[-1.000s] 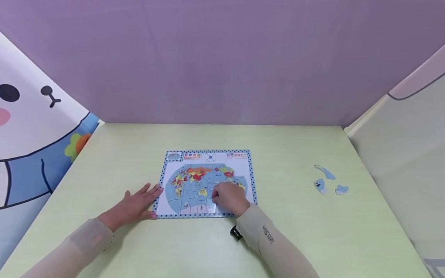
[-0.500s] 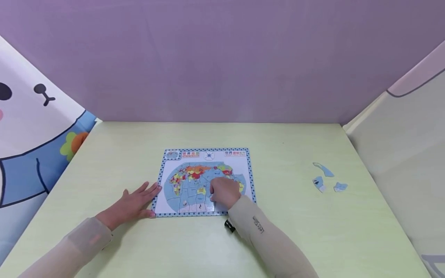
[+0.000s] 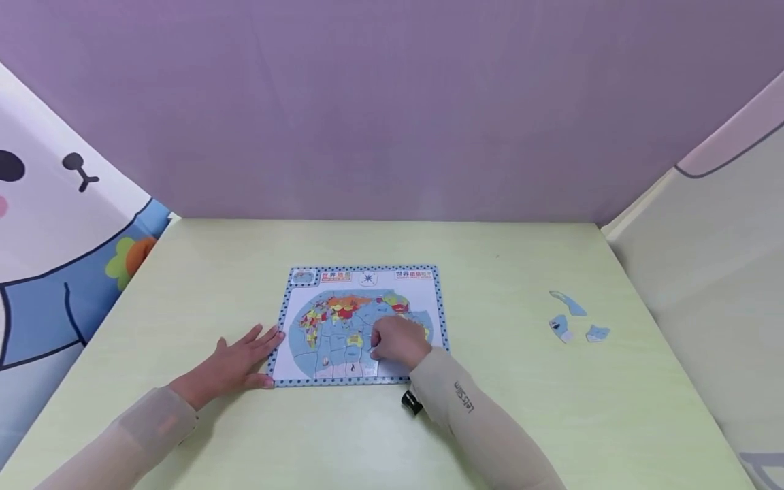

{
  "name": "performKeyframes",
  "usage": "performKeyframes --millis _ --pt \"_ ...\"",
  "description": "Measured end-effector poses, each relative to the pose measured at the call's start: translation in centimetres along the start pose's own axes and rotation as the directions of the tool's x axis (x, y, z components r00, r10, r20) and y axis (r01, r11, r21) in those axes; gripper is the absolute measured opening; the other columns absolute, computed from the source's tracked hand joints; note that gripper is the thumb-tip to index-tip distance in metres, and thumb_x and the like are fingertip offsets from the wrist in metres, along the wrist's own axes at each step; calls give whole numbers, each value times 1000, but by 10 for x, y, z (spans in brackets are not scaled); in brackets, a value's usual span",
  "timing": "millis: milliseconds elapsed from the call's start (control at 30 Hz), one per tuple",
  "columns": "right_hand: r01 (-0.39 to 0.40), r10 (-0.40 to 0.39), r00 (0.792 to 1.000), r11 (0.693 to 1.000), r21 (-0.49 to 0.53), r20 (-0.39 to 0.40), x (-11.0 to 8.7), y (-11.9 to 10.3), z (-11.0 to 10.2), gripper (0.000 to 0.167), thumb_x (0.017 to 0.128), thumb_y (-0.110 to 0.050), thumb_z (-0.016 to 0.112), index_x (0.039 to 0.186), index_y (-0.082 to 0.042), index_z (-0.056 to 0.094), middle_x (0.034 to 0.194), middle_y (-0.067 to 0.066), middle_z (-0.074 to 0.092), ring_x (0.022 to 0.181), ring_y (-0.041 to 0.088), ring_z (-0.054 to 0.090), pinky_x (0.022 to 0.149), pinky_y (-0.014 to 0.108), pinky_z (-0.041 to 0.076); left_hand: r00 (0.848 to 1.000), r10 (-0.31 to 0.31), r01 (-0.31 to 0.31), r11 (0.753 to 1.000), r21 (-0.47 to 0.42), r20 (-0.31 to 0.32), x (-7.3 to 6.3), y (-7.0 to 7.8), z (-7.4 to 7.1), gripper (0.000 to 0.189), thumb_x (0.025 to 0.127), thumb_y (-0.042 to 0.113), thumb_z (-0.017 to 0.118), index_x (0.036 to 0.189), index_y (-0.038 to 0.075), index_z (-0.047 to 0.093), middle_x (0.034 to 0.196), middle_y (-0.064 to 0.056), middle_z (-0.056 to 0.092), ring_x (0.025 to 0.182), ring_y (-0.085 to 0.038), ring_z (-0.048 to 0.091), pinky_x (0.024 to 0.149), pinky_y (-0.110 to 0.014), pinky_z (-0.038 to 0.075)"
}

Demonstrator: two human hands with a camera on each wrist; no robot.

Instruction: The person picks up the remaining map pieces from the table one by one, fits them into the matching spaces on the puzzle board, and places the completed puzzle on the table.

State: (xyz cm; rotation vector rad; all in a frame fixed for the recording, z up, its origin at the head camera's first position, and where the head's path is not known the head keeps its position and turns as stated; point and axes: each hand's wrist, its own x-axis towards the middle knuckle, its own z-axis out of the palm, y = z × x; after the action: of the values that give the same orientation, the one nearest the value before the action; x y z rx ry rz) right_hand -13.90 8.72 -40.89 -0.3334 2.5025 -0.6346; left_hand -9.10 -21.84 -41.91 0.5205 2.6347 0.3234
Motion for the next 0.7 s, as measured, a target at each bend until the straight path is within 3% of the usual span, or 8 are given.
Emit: performKeyframes --millis 200,333,467,700 --pt "28 -28 999 999 14 -25 -5 8 -8 10 80 -20 77 84 -18 68 92 -4 65 79 15 53 72 34 43 1000 -14 14 999 -29 13 0 2 1 84 83 46 69 149 9 32 154 -13 28 141 -45 13 93 -82 8" --pt "-27 29 996 999 34 -81 -7 23 -24 10 83 -19 75 91 -15 69 98 -1 67 75 16 54 69 33 42 1000 -12 12 1000 -17 15 -1 2 1 84 83 46 68 149 9 32 154 -13 28 141 -45 15 91 -82 11" --pt "-67 74 987 996 55 -143 -10 44 -35 17 85 -18 73 101 -11 69 95 3 66 77 18 55 69 32 44 1000 -18 18 1000 -13 14 -3 2 2 84 83 45 69 149 8 33 154 -14 28 141 -45 16 91 -82 12" --pt "-42 59 960 997 66 -274 -18 81 -46 30 87 -18 72 114 -9 67 104 10 62 87 23 56 73 37 48 1000 -4 4 1000 15 1 -3 3 1 84 83 47 68 149 8 33 154 -13 29 140 -45 18 91 -82 14"
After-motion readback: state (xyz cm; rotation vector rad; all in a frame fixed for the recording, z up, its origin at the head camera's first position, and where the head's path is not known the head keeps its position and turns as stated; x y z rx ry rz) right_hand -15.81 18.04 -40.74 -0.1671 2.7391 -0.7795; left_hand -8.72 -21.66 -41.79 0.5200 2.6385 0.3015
